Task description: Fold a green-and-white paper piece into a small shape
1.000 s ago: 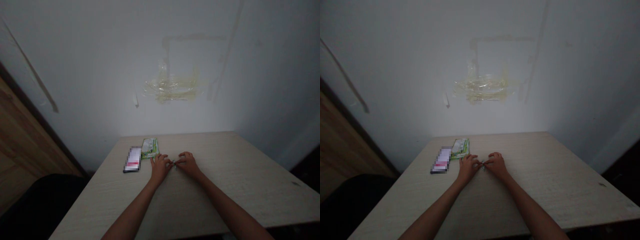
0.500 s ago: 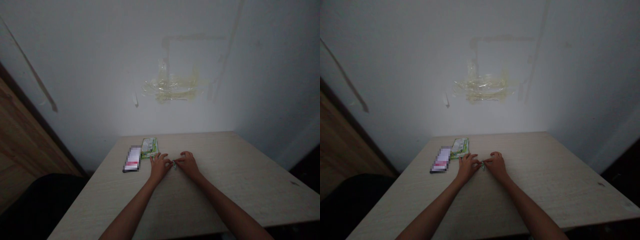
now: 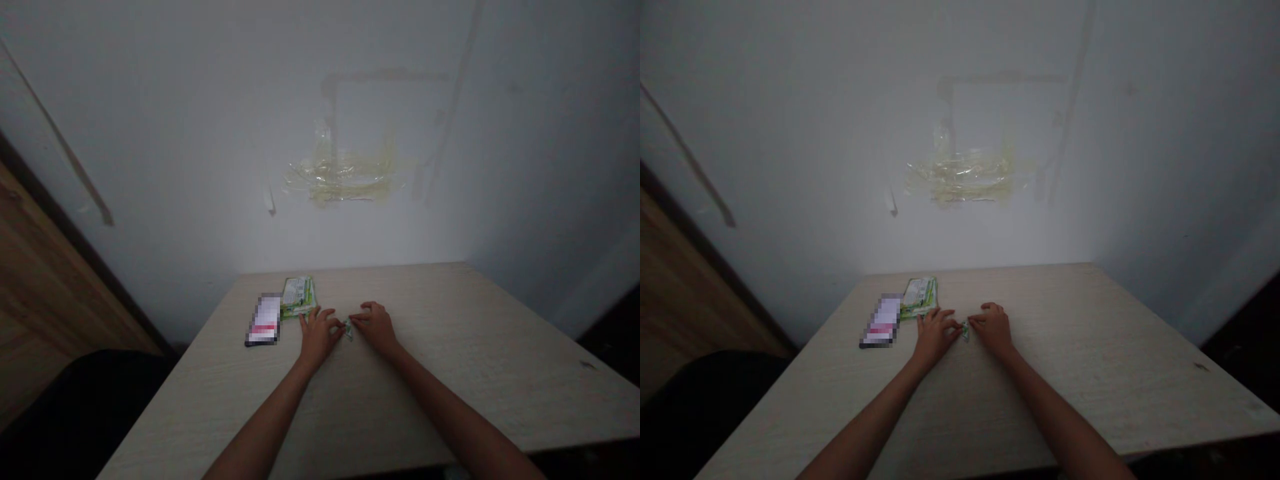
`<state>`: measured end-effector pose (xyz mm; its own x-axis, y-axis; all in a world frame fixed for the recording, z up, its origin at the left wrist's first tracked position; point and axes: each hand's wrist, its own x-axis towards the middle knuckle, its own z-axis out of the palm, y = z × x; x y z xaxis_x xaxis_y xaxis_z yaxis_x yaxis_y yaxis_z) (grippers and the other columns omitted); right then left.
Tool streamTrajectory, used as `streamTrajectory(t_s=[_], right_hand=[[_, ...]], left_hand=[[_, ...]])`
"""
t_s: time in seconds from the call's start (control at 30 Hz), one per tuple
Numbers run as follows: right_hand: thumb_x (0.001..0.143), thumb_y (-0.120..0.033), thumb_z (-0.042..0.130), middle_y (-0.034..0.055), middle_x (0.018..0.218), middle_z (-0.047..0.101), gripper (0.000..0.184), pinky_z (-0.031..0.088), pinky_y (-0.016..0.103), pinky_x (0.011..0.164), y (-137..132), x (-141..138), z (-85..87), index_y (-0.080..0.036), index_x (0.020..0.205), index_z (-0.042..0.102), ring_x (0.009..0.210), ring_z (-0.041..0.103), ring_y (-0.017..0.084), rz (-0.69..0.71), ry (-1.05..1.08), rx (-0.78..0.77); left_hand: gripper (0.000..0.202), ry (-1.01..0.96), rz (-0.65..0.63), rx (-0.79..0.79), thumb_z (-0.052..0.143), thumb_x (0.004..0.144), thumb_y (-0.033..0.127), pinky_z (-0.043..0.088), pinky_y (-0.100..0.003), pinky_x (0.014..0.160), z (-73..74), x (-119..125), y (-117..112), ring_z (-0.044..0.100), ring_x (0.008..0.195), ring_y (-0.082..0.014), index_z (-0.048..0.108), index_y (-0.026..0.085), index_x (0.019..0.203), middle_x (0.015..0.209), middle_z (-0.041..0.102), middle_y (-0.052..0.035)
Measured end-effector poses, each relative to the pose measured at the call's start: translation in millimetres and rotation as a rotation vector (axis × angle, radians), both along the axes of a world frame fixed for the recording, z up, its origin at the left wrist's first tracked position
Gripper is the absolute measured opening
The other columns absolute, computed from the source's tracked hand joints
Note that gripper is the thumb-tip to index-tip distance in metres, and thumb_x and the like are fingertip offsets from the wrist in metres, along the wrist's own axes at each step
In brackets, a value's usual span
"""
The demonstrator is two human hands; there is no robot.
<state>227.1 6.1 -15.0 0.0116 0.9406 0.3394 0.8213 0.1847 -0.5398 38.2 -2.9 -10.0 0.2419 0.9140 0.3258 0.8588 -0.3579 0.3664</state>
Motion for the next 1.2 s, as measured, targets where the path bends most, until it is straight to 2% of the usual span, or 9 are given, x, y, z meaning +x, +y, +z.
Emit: streamTrajectory(t_s=[0.2,0.43,0.57,0.87,1.03,1.2], right_hand=[[0.083,-0.034,0.065,0.0049,0.114,0.064,0.015,0.04,0.035,0.098,4.4,6.3,-3.3,-0.033,0.093,0.077,0.11,0.054,0.023,0.028,0.064,0.015],[0.079,-0.038,0.071,0.0036,0.118,0.062,0.015,0.038,0.037,0.099,0.4,3.7,-3.5,-0.039,0.093,0.076,0.114,0.05,0.024,0.105,-0.022,0.049],[0.078,-0.04,0.072,0.0039,0.117,0.061,0.015,0.038,0.038,0.099,-1.8,1.6,-2.7,-0.04,0.092,0.076,0.115,0.049,0.025,0.092,-0.04,0.038],[0.077,-0.042,0.072,0.0065,0.114,0.061,0.015,0.04,0.037,0.098,-6.1,-1.5,2.5,-0.035,0.088,0.078,0.113,0.05,0.025,0.068,-0.014,0.029],[0.076,-0.043,0.072,0.0049,0.114,0.062,0.014,0.04,0.037,0.097,-2.2,1.7,-1.9,-0.036,0.087,0.077,0.11,0.052,0.024,0.078,0.01,0.023],[0.078,-0.036,0.07,0.0027,0.11,0.066,0.011,0.039,0.036,0.098,4.8,9.8,-7.4,-0.033,0.085,0.078,0.108,0.055,0.022,0.124,0.065,0.014]], left_hand=[[0.014,0.003,0.001,0.0,0.064,0.083,0.042,0.006,-0.071,0.109,1.5,0.4,-1.1,0.033,0.134,-0.0318,0.072,0.037,0.093,0.131,0.058,0.0028],[0.015,-0.006,0.016,-0.001,0.065,0.083,0.042,0.006,-0.069,0.11,-0.2,0.9,-0.6,0.034,0.134,-0.0308,0.072,0.038,0.095,0.129,0.059,0.0017],[0.014,-0.023,0.021,0.005,0.066,0.082,0.041,0.006,-0.069,0.11,-2.5,0.6,0.3,0.035,0.133,-0.0303,0.073,0.039,0.095,0.128,0.06,0.0018],[0.016,0.016,0.044,0.035,0.065,0.082,0.045,0.008,-0.067,0.111,-1.2,1.2,0.1,0.035,0.133,-0.0315,0.074,0.037,0.093,0.13,0.059,0.0008],[0.014,0.039,0.038,0.085,0.064,0.082,0.046,0.008,-0.066,0.111,-0.8,1.7,-0.5,0.037,0.132,-0.0313,0.073,0.038,0.089,0.128,0.061,0.0028],[0.015,0.035,0.049,0.054,0.065,0.081,0.047,0.007,-0.068,0.11,1.0,1.9,-0.4,0.037,0.132,-0.0324,0.074,0.038,0.09,0.13,0.06,0.0021]])
